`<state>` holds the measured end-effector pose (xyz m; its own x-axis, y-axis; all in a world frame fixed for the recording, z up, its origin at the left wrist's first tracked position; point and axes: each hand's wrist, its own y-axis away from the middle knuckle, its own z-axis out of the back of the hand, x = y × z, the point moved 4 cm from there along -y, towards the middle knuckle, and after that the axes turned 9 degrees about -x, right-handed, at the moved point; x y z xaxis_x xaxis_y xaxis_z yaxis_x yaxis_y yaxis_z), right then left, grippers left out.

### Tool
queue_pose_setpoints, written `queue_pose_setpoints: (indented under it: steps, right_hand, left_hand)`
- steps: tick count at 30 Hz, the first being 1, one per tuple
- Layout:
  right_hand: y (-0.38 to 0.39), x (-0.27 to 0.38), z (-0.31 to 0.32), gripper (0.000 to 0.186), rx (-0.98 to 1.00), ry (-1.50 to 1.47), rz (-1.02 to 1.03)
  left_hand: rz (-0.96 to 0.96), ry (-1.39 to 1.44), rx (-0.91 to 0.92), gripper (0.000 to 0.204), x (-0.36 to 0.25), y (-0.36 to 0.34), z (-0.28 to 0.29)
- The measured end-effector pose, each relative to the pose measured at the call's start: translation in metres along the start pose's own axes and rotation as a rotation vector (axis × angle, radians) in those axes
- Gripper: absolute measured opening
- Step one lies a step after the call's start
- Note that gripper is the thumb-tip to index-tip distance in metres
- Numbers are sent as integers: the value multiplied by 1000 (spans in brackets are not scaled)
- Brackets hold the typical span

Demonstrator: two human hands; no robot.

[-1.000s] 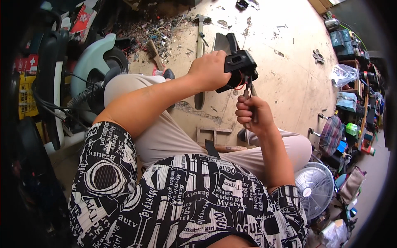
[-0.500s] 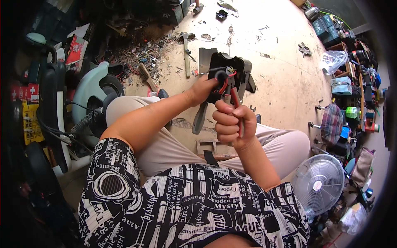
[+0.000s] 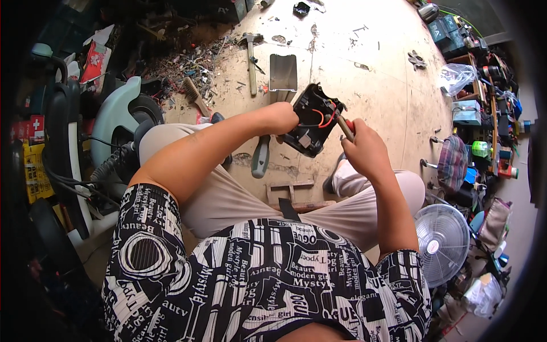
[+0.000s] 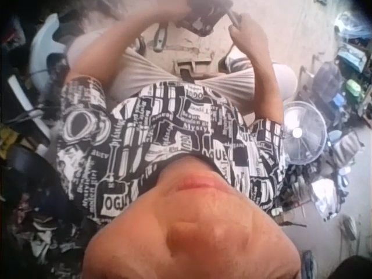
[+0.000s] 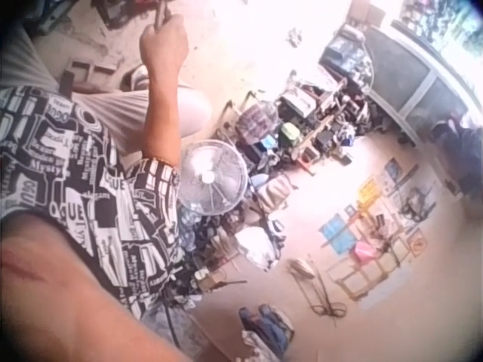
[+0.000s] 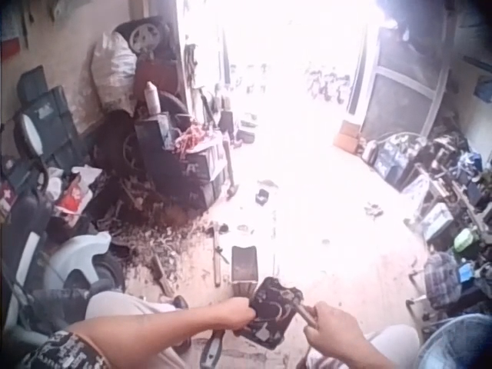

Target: The person disassembles an electronic enclosure, removes internal components using a screwdriver and pliers, and trims wires.

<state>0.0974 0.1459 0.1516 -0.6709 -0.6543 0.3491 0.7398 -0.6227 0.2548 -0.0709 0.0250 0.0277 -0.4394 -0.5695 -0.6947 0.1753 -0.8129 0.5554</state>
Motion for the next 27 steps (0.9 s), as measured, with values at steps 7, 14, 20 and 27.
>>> queue_pose_setpoints:
  steps: [7,14,20,27]
  right_hand:
    - [-17,-22,-27,37,317,-405,-124]
    - [6,-17,-14,48,613,-988,-452]
    - [29,14,-6,54,722,-1253,-459]
    - [24,59,-20,51,912,-1348,-501]
  left_hand:
    - [295,382,-89,28,-17,18,21]
    - [279,557,-149,29,-11,26,34]
    - [142,649,-231,30,0,13,33]
    - [54,276,-479,55,-3,12,37]
